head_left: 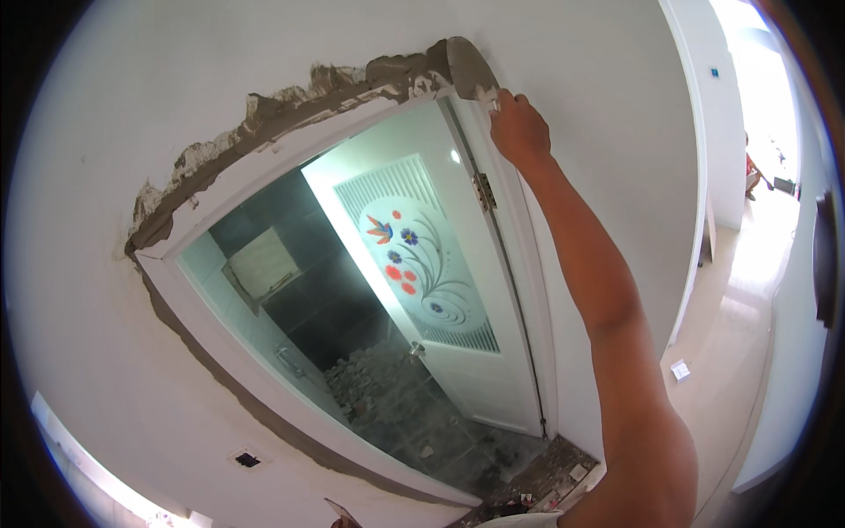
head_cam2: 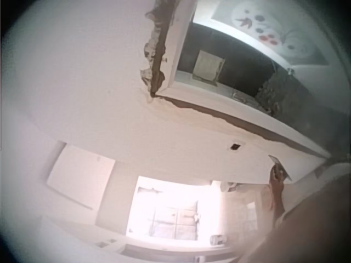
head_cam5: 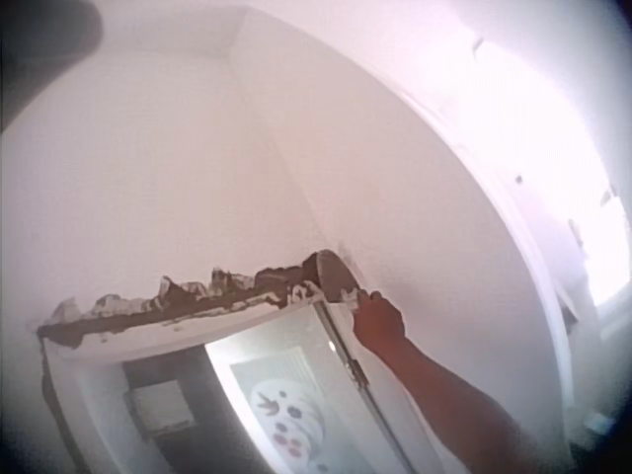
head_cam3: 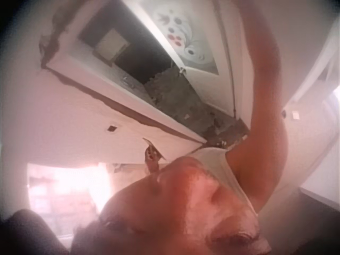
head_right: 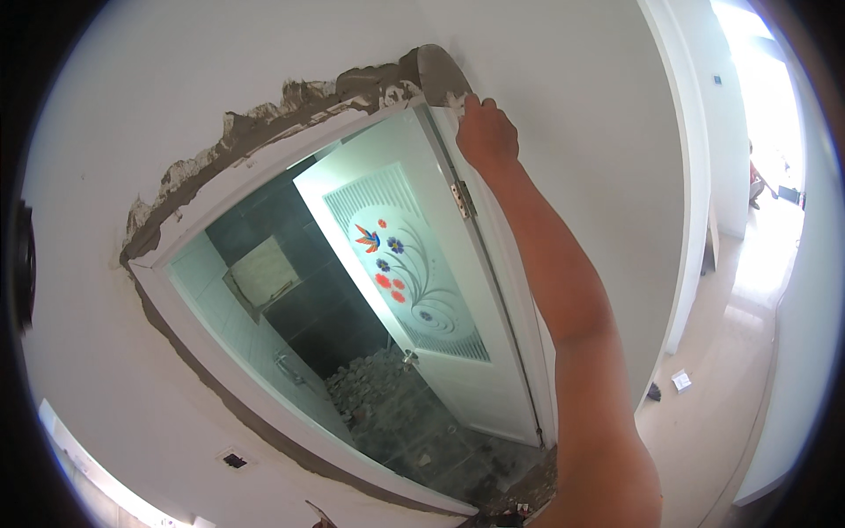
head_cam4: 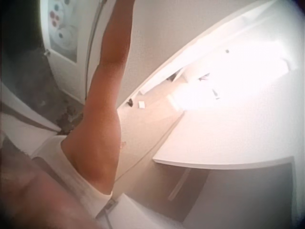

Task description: The person applies plaster to the wall around a door frame using a trowel and hawk. They repeatedly scoop plaster from a bucket, transfer it to the hawk, and smooth it onto the wall surface.

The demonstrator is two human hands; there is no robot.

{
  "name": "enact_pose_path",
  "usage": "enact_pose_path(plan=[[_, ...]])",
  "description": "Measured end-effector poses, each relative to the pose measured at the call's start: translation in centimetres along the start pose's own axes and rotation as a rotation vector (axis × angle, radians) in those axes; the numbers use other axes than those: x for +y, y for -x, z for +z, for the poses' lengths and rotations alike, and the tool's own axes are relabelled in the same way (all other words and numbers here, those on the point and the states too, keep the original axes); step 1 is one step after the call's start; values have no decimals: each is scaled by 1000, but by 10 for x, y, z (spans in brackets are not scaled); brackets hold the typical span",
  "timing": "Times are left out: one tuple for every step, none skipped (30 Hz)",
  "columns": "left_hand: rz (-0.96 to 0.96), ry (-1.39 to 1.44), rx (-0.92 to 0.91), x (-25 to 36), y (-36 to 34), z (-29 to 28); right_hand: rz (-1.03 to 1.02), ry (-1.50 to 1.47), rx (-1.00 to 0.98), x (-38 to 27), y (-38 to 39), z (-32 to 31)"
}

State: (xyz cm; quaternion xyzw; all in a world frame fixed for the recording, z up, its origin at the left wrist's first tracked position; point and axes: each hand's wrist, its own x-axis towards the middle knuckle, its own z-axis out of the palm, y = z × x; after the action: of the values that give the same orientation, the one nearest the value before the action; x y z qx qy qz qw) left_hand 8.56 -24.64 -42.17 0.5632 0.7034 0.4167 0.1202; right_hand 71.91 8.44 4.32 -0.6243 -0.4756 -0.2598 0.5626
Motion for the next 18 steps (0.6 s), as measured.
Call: enact_pose_path(plan=[[68,-16,6,-8,0,2,-28,21,11,-1,-6,3],[51,-7,2,-14,2,5,-39,48,-1,-1,-10,10],[32,0,-6,-14,4,7,-47,78,-17,-2,-11,19],[14,7,-13,-13,5,9,-55,107,-32,-2,-11,25],[-93,144,2,-10,8,15,-43,99,-61,-2,-10,32],[-200,276,20,7,12,18,-28,86,-90,-5,-7,35],[-306,408,37,16,13,20,-12,74,-118,-5,-5,36],[-196,294,20,3,10,21,-31,72,-130,-4,-6,33],[-91,173,7,-3,7,17,-49,64,-149,-3,-7,28],[15,52,-8,-8,5,14,-66,57,-166,-2,-8,22],[9,96,-8,-12,4,12,-65,63,-215,0,-8,14],[-11,145,-7,18,5,9,-76,69,-274,-5,-2,5],[-22,193,-5,35,5,6,-82,75,-324,-6,1,-4],[-40,164,-11,26,2,5,-111,3,-329,-1,4,-9],[-53,141,-14,21,-8,5,-144,-68,-325,5,5,-20],[-69,117,-18,17,-12,5,-176,-140,-324,7,5,-27],[-33,122,-4,14,-10,5,-44,-328,-342,4,5,-30],[2,132,6,31,-11,5,87,-508,-359,-5,5,-36]])
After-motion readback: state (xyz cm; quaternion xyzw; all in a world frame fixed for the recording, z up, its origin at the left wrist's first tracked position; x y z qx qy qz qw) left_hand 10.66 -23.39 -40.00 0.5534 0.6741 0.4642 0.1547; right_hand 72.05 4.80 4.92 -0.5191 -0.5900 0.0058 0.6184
